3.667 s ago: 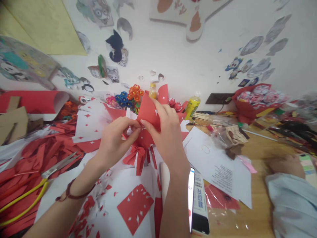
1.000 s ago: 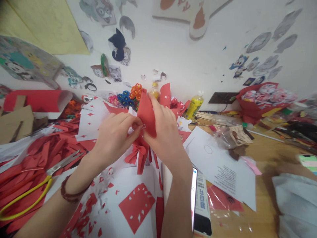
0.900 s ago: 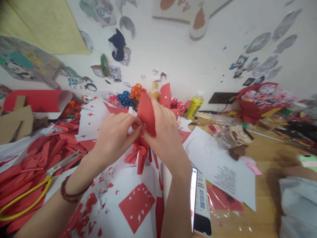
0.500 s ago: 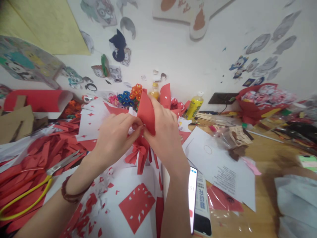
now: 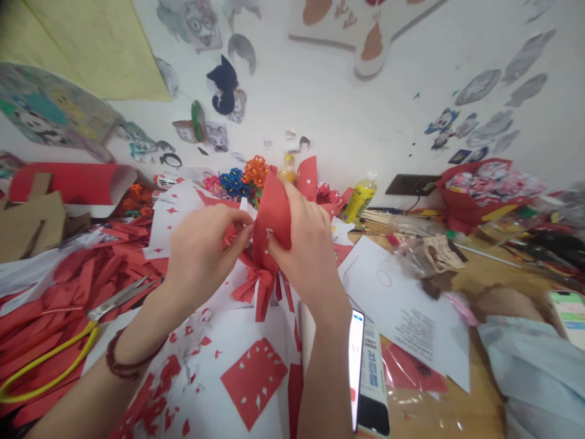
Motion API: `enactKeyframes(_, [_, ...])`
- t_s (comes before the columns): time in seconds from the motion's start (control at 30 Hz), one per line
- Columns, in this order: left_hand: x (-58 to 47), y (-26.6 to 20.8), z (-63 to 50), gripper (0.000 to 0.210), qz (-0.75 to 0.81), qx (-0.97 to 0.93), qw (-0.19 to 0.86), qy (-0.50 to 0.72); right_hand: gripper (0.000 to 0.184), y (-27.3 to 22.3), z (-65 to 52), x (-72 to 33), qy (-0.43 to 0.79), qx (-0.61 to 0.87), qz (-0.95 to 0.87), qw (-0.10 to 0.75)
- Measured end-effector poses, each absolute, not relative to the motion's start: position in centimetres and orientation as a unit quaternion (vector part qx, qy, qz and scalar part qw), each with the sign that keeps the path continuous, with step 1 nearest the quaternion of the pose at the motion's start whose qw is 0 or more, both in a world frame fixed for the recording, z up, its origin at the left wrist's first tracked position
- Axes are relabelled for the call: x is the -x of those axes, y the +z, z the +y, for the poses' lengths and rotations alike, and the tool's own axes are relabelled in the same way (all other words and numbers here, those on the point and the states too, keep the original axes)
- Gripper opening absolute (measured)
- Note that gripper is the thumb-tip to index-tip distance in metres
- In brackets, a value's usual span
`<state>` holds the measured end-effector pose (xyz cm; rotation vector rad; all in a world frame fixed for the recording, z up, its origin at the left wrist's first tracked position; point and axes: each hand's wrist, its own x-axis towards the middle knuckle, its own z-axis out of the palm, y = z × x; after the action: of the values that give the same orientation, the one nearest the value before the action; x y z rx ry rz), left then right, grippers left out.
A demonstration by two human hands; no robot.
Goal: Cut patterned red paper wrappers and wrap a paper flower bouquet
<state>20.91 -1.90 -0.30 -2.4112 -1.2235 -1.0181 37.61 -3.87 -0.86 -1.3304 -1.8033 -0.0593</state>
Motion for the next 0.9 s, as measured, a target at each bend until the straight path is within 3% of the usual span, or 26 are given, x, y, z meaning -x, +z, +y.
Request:
enactKeyframes(0.1, [-20.5,-0.2,-1.9,0.012,-0.432,0.815,0.097,-0.374,0.076,-0.6,-4.3,-37.7,0.003,0.527,-0.735,0.428])
enactKeyframes(0.4, [-20.2,-0.9,-1.4,0.051,-0.382,0.845,-0.061,-0.369,0.09,-0.2,-4.4,-38.4,0.06,0.509,-0.749,0.42])
enactKeyframes(0.73, [-21.4,-1.3,-0.8,0.038,-0.411,0.819,-0.065,-0.395,0.092,-0.3,-4.5,-37.9,0.059,0.506,-0.747,0.426])
enactKeyframes(0.9, [-21.5,-1.0,-0.9,0.042,-0.413,0.815,-0.074,-0.401,0.088,0.0,-4.8,-38.0,0.094,0.498,-0.744,0.436])
